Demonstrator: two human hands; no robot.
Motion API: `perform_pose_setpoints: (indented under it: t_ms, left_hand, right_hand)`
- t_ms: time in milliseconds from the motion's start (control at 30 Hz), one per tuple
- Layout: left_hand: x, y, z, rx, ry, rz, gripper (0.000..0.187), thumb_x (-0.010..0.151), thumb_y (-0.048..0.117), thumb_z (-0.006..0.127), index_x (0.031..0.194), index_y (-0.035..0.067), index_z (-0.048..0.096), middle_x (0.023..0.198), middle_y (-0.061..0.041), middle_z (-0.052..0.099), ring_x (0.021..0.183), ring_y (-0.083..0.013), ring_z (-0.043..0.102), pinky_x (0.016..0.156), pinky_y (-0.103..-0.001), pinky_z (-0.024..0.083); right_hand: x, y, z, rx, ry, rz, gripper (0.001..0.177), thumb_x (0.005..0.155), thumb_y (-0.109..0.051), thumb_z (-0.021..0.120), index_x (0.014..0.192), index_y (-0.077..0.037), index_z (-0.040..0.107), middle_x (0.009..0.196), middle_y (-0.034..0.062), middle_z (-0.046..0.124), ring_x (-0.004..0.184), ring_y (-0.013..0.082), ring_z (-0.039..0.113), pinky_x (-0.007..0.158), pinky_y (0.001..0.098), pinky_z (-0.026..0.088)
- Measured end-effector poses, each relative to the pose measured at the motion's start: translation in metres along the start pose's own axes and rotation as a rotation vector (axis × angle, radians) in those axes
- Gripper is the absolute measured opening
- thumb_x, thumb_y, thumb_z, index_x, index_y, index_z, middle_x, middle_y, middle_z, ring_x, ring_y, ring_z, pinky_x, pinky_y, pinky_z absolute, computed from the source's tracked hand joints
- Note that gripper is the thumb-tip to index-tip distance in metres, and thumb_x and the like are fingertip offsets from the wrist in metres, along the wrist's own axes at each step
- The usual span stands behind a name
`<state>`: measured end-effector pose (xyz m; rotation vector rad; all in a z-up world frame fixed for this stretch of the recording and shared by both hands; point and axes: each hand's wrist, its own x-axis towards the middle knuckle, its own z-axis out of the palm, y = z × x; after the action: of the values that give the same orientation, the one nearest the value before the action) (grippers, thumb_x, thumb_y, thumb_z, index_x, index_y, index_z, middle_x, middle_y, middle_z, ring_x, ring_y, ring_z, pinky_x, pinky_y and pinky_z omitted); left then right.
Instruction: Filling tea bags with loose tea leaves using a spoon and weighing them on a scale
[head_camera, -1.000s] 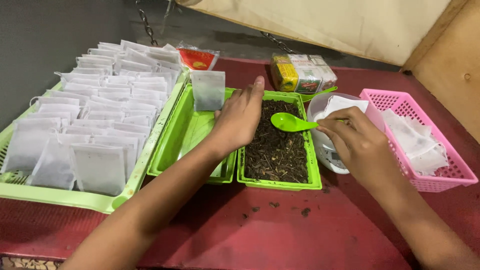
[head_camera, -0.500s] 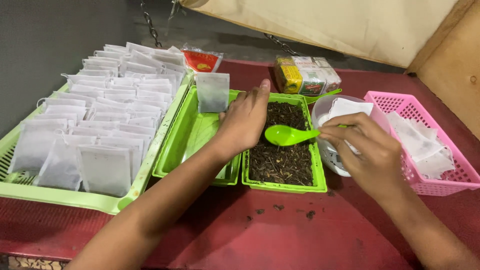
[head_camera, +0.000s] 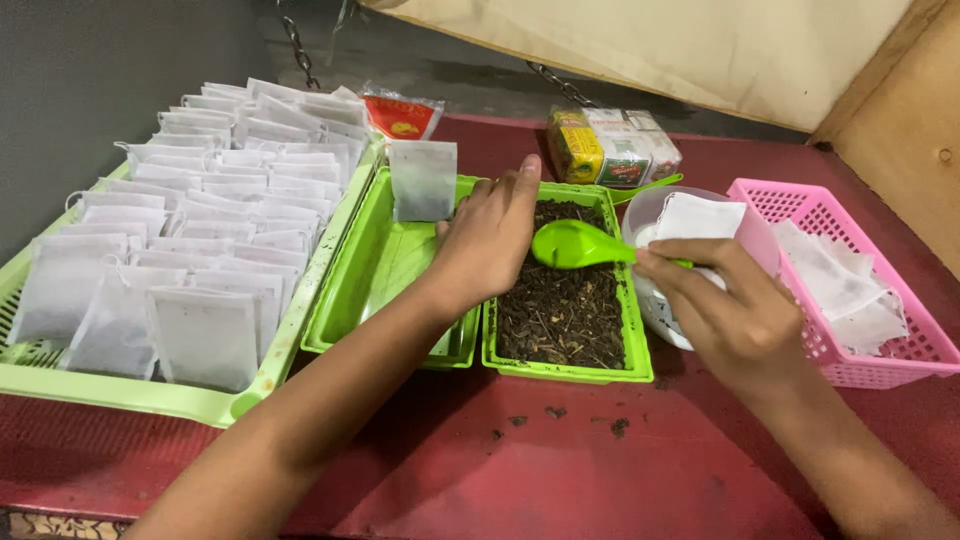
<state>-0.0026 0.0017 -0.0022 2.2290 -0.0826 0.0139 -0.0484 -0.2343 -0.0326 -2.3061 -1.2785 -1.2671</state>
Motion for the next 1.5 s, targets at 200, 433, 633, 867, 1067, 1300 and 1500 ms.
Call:
perform_pose_setpoints:
  t_ms: [200, 433, 633, 867, 1067, 1300, 1500]
  left_hand:
    - [0.004, -0.002, 0.001, 0.036, -0.001, 0.012, 0.08, 0.092, 0.058, 0.004, 0.137, 0.015, 0.054, 0.14, -0.019, 0.055, 0.138, -0.0399, 0.044, 0.106, -0.074, 0.025]
    - [0.011, -0.009, 0.006, 0.063, -0.001, 0.012, 0.079, 0.092, 0.058, 0.003, 0.148, 0.021, 0.045, 0.143, -0.018, 0.051, 0.137, -0.0419, 0.043, 0.105, -0.072, 0.026]
    - [-0.001, -0.002, 0.0, 0.053, -0.008, 0.025, 0.08, 0.092, 0.057, 0.003, 0.151, 0.02, 0.044, 0.145, -0.018, 0.051, 0.14, -0.0402, 0.041, 0.106, -0.074, 0.024]
    - [0.008, -0.019, 0.014, 0.223, 0.088, 0.24, 0.072, 0.1, 0.055, 0.008, 0.138, 0.007, 0.048, 0.139, -0.025, 0.048, 0.132, -0.0479, 0.045, 0.099, -0.075, 0.025]
    - [0.011, -0.021, 0.023, 0.316, 0.194, 0.282, 0.058, 0.1, 0.056, 0.028, 0.126, 0.015, 0.06, 0.134, -0.016, 0.057, 0.124, -0.0426, 0.053, 0.094, -0.068, 0.035]
    - [0.021, -0.027, 0.019, 0.33, 0.143, 0.234, 0.056, 0.1, 0.057, 0.024, 0.128, 0.021, 0.057, 0.134, -0.013, 0.056, 0.128, -0.0374, 0.053, 0.096, -0.073, 0.033]
    - [0.02, -0.022, 0.013, 0.407, 0.189, 0.337, 0.049, 0.102, 0.054, 0.032, 0.121, 0.02, 0.061, 0.118, -0.013, 0.07, 0.112, -0.0394, 0.062, 0.093, -0.062, 0.032]
  right_hand:
    - [-0.006, 0.007, 0.0, -0.041, -0.032, -0.055, 0.016, 0.098, 0.003, 0.071, 0.113, 0.006, 0.075, 0.115, 0.0207, 0.071, 0.099, 0.0283, 0.073, 0.092, 0.037, 0.062]
    - [-0.005, 0.01, 0.006, 0.015, 0.054, 0.116, 0.018, 0.099, 0.011, 0.075, 0.117, 0.007, 0.074, 0.113, 0.023, 0.067, 0.1, 0.0273, 0.07, 0.093, 0.0343, 0.058]
    - [-0.007, 0.019, 0.018, 0.049, -0.058, 0.172, 0.01, 0.102, -0.004, 0.069, 0.107, 0.003, 0.073, 0.104, 0.0141, 0.065, 0.096, 0.023, 0.067, 0.09, 0.0347, 0.052]
    - [-0.003, 0.029, 0.003, 0.116, -0.114, 0.276, 0.018, 0.105, -0.011, 0.06, 0.107, -0.002, 0.076, 0.104, 0.0153, 0.073, 0.096, 0.0319, 0.068, 0.089, 0.0454, 0.05]
    - [-0.031, 0.073, -0.029, -0.366, -0.143, 0.289, 0.017, 0.115, -0.016, 0.06, 0.117, -0.007, 0.074, 0.104, 0.0078, 0.068, 0.096, 0.0299, 0.061, 0.084, 0.0437, 0.039]
    - [-0.036, 0.079, -0.01, -0.525, -0.485, 0.573, 0.038, 0.108, -0.042, 0.044, 0.119, -0.017, 0.07, 0.118, 0.0131, 0.072, 0.114, 0.0435, 0.057, 0.079, 0.0604, 0.048]
    - [-0.016, 0.062, -0.022, -0.3, -0.568, 0.808, 0.051, 0.109, -0.044, 0.027, 0.128, -0.017, 0.066, 0.127, 0.0154, 0.067, 0.119, 0.0476, 0.043, 0.093, 0.0653, 0.035]
